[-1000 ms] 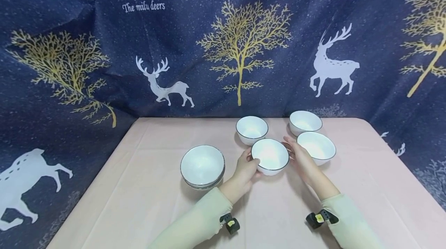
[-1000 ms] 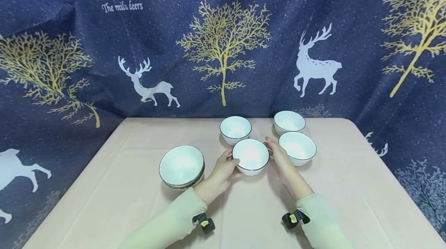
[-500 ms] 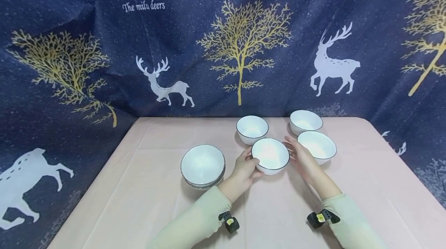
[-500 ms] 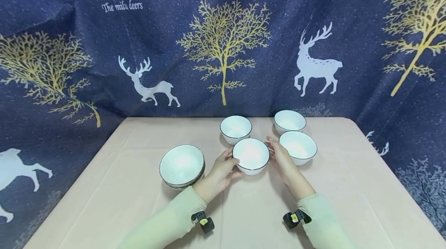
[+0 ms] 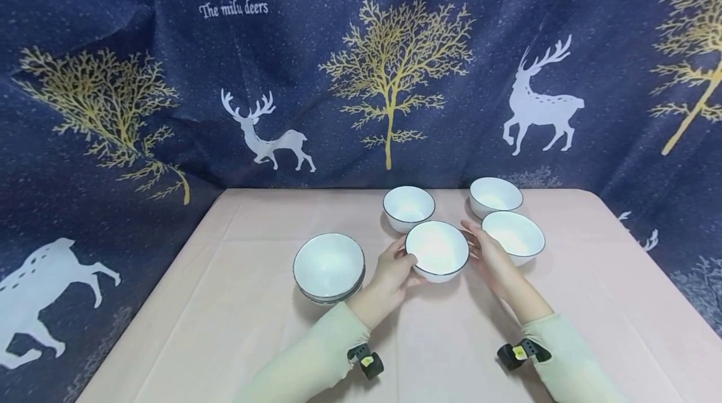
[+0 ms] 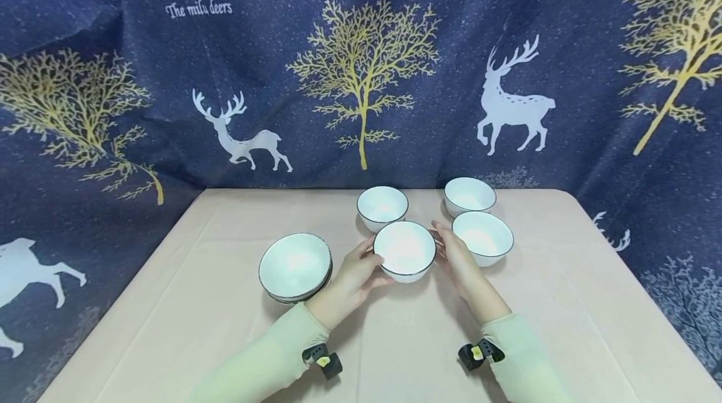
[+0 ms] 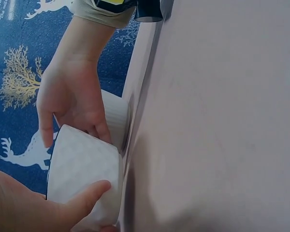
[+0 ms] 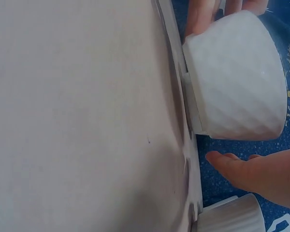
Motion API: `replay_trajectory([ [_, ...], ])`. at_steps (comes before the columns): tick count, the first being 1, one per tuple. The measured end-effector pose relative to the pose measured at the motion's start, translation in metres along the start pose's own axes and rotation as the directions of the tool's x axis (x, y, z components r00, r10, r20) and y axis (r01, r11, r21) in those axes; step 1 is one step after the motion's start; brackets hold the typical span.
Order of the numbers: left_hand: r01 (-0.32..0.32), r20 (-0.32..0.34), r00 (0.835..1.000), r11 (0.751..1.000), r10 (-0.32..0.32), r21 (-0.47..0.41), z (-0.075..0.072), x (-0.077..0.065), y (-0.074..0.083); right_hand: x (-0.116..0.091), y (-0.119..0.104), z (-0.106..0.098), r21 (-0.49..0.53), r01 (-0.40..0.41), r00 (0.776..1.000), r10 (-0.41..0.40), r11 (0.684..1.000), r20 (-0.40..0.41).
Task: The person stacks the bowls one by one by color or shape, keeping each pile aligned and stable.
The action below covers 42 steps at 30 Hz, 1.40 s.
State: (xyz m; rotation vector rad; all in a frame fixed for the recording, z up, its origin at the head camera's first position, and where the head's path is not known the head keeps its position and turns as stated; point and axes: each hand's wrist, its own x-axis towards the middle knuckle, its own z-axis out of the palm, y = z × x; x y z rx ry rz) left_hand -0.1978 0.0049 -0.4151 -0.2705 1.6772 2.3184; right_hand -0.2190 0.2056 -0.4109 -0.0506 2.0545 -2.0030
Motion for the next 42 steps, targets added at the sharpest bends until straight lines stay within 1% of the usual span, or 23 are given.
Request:
replay_trajectory([
  [5, 0.002, 0.002, 1.0, 1.0, -0.002, 0.03, -0.007, -0.002, 0.001, -0.001, -0.001, 0.002, 0.022, -0.002, 1.0, 0.002, 1.0, 0.001],
  [11, 0.014, 0.008, 1.0, 0.999, -0.014, 0.05, -0.013, -0.01, 0.003, -0.005, 0.0, 0.006, 0.036, -0.001, 1.0, 0.001, 0.999, 0.008],
  [17, 0.029, 0.019, 0.999, 0.998, -0.03, 0.056, -0.016, -0.016, 0.005, -0.011, -0.001, 0.011, 0.035, -0.008, 0.999, 0.007, 0.999, 0.032],
  [23, 0.037, 0.025, 0.999, 0.997, -0.039, 0.074, -0.02, -0.025, 0.006, -0.015, -0.002, 0.017, 0.051, -0.02, 0.999, 0.018, 0.999, 0.035],
  [29, 0.027, 0.029, 0.999, 0.995, -0.03, 0.096, -0.023, -0.033, 0.004, -0.022, 0.001, 0.026, 0.077, 0.024, 0.999, -0.027, 0.997, 0.041],
  [37, 0.02, 0.032, 0.999, 0.996, -0.023, 0.088, -0.028, -0.042, 0.001, -0.034, 0.007, 0.037, 0.077, 0.068, 0.998, -0.068, 0.995, -0.01],
  [42, 0.028, 0.022, 0.999, 0.996, -0.03, 0.09, -0.031, -0.046, 0.001, -0.037, 0.013, 0.042, 0.073, 0.099, 0.995, -0.097, 0.992, -0.03],
])
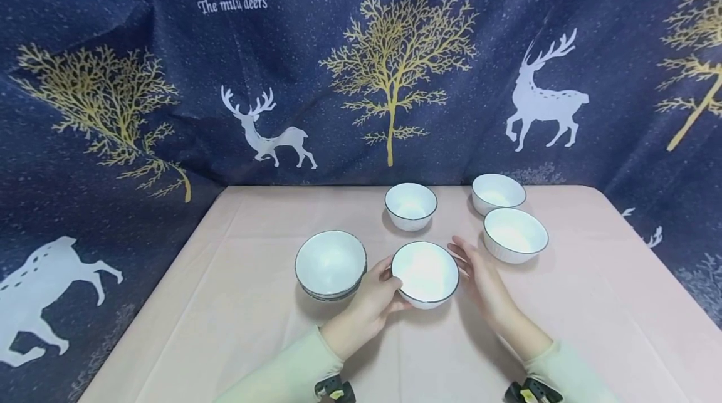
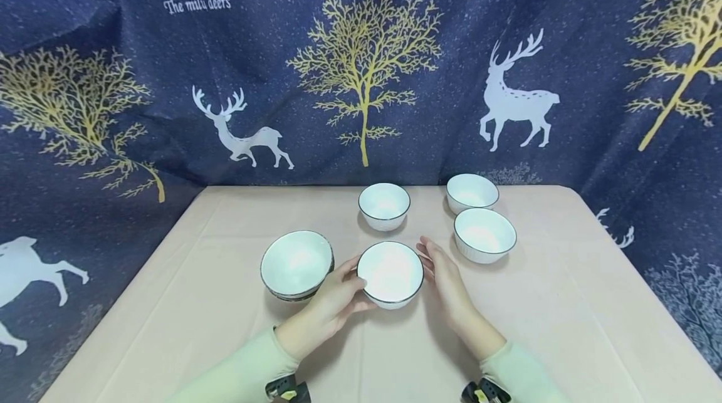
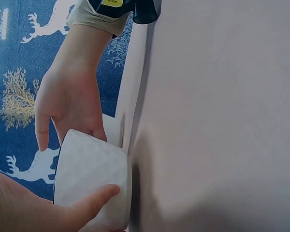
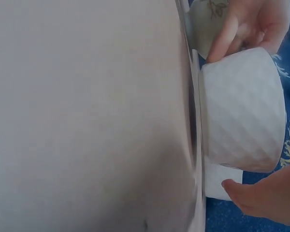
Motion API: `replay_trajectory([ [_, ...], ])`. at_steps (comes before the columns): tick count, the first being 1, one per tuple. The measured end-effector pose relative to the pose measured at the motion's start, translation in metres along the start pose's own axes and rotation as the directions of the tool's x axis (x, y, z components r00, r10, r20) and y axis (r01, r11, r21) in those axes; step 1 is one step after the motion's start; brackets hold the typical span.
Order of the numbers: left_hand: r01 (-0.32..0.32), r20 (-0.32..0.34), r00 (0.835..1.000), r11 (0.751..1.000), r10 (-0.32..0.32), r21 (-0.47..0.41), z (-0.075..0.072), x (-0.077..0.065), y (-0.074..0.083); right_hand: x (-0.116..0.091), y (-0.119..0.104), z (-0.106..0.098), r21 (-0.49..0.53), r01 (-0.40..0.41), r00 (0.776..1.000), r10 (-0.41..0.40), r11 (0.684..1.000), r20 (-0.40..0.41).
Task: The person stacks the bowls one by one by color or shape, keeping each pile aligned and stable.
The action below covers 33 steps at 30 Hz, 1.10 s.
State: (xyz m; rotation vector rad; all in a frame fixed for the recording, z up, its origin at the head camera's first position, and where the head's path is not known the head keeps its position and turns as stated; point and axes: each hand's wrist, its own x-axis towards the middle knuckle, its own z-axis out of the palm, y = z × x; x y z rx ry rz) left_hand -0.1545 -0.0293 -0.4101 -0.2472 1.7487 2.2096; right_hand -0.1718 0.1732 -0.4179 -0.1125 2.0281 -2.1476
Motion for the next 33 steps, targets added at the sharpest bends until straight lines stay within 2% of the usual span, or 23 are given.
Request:
replay_trajectory([
  [9, 0.003, 0.005, 1.0, 0.999, -0.003, 0.034, -0.005, -0.005, -0.002, -0.006, -0.002, 0.004, 0.005, -0.03, 0.999, 0.03, 1.0, 0.015],
  [17, -0.001, 0.006, 1.0, 1.0, 0.001, 0.006, -0.007, -0.007, -0.007, -0.005, -0.002, 0.008, -0.008, -0.063, 0.998, 0.063, 0.998, 0.009],
  [26, -0.016, 0.041, 0.999, 0.998, 0.018, -0.055, -0.012, -0.009, -0.013, -0.005, -0.002, 0.009, -0.005, -0.081, 0.997, 0.081, 0.997, 0.02],
  [30, -0.021, 0.06, 0.998, 0.998, 0.024, -0.059, -0.014, -0.009, -0.014, -0.001, -0.001, 0.008, 0.023, -0.083, 0.996, 0.083, 0.996, 0.02],
  [33, -0.021, 0.07, 0.997, 0.998, 0.025, -0.051, -0.015, -0.009, -0.015, 0.008, 0.005, 0.001, 0.027, -0.055, 0.998, 0.054, 0.998, 0.024],
])
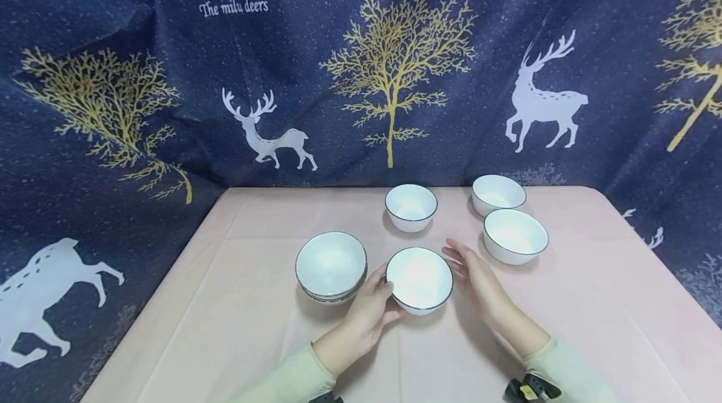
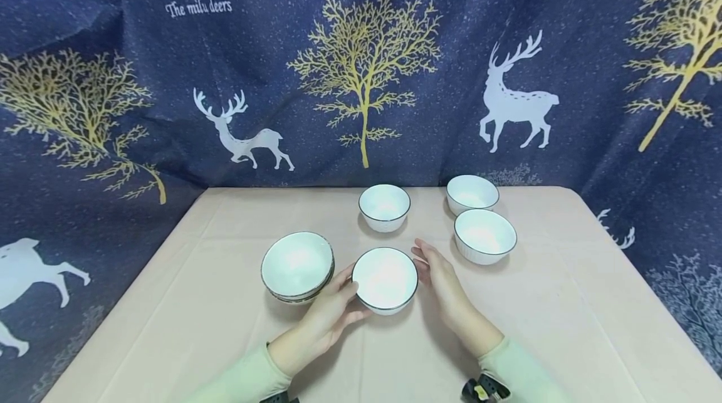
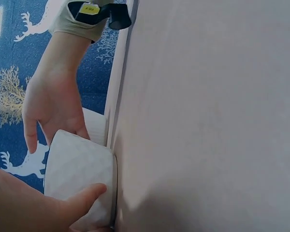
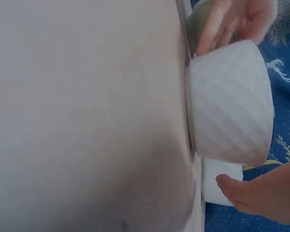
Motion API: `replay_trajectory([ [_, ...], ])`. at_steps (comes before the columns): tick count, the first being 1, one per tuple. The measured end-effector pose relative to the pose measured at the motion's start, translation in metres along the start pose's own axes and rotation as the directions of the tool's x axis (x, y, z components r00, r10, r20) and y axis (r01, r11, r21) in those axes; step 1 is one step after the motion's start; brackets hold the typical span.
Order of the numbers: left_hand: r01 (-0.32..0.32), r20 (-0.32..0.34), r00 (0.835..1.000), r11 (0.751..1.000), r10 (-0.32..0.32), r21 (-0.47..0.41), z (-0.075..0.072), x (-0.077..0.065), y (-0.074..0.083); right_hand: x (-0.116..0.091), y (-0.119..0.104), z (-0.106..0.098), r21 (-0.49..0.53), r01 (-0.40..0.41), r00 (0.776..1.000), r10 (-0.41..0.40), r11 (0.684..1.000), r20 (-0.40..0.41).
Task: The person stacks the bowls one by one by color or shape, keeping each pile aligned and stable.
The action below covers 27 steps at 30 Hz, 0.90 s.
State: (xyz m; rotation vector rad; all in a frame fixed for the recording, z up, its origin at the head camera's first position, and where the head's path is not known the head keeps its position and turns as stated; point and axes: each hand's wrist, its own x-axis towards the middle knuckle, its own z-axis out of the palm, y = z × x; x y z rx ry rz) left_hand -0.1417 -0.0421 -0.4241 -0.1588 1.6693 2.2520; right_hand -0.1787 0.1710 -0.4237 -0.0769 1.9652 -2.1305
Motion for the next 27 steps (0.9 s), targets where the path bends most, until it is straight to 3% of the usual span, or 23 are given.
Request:
replay_trajectory([
  [5, -0.005, 0.005, 1.0, 1.0, 0.005, 0.016, -0.001, 0.001, 0.0, 0.015, 0.004, -0.015, -0.015, 0.045, 0.998, -0.044, 0.999, 0.043],
  [8, -0.001, 0.002, 1.0, 1.0, 0.001, 0.017, -0.002, 0.0, -0.001, 0.018, -0.005, -0.016, -0.022, 0.031, 0.998, -0.029, 0.999, 0.058],
  [14, -0.002, -0.001, 1.0, 1.0, 0.002, 0.012, -0.004, -0.001, -0.002, 0.028, -0.023, -0.013, -0.071, 0.011, 1.0, -0.009, 0.997, 0.029],
  [21, -0.001, -0.004, 1.0, 1.0, 0.001, 0.002, -0.005, 0.001, -0.001, 0.049, -0.036, -0.014, -0.051, 0.034, 0.999, -0.032, 0.998, 0.029],
  [27, -0.001, -0.004, 1.0, 1.0, 0.001, 0.008, -0.004, 0.001, 0.0, 0.069, -0.038, -0.014, -0.07, -0.021, 1.0, 0.02, 0.997, -0.014],
])
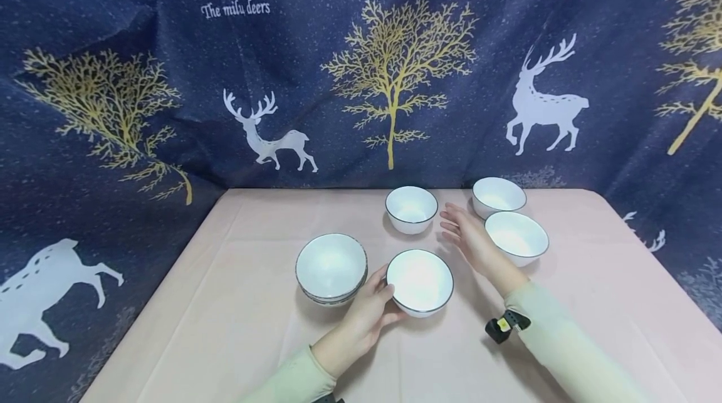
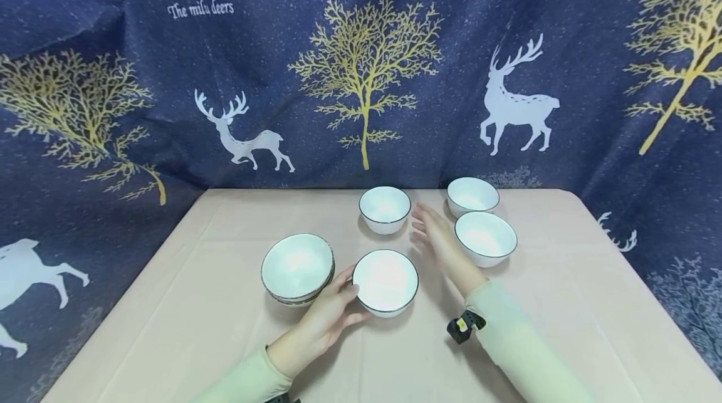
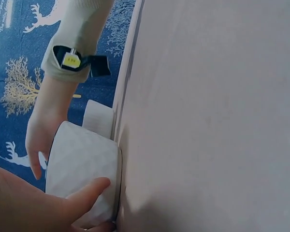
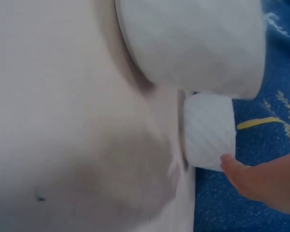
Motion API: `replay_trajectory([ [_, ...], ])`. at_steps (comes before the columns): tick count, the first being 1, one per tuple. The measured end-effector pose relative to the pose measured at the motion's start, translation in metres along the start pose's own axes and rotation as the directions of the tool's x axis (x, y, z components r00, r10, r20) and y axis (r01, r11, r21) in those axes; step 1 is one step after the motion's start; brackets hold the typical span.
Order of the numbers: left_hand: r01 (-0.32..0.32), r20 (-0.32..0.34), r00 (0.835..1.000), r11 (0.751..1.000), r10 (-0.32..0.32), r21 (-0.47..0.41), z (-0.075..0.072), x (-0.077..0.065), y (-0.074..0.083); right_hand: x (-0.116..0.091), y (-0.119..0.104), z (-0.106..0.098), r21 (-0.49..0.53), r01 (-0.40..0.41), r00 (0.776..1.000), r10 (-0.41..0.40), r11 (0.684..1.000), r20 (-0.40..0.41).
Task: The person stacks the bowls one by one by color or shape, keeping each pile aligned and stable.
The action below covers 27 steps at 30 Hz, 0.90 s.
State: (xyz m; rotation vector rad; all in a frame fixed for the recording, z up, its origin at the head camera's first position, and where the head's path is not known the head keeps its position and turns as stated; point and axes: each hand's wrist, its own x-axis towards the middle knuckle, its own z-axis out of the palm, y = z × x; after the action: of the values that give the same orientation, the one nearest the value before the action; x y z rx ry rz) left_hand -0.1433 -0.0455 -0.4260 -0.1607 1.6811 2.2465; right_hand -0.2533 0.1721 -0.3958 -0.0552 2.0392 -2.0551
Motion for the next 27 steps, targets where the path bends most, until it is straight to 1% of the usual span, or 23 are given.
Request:
replay_trajectory([
  [5, 0.001, 0.001, 1.0, 1.0, -0.001, -0.003, 0.0, 0.0, -0.001, 0.015, 0.003, -0.002, -0.045, -0.047, 0.998, 0.045, 0.998, -0.04],
  [12, -0.002, 0.002, 1.0, 1.0, 0.002, -0.006, -0.001, 0.0, -0.002, 0.032, 0.008, -0.003, -0.058, -0.036, 0.997, 0.032, 0.998, -0.066],
  [17, 0.003, 0.002, 1.0, 1.0, -0.003, -0.005, -0.002, 0.001, -0.003, 0.041, 0.009, 0.001, -0.066, -0.051, 0.996, 0.046, 0.997, -0.078],
  [22, 0.006, 0.011, 1.0, 1.0, -0.006, -0.002, -0.002, 0.002, -0.003, 0.051, 0.012, 0.003, -0.055, -0.069, 0.995, 0.065, 0.996, -0.074],
  [27, 0.009, 0.019, 1.0, 1.0, -0.009, 0.0, -0.003, 0.002, -0.002, 0.064, 0.017, 0.004, 0.01, -0.095, 0.992, 0.096, 0.995, -0.078],
])
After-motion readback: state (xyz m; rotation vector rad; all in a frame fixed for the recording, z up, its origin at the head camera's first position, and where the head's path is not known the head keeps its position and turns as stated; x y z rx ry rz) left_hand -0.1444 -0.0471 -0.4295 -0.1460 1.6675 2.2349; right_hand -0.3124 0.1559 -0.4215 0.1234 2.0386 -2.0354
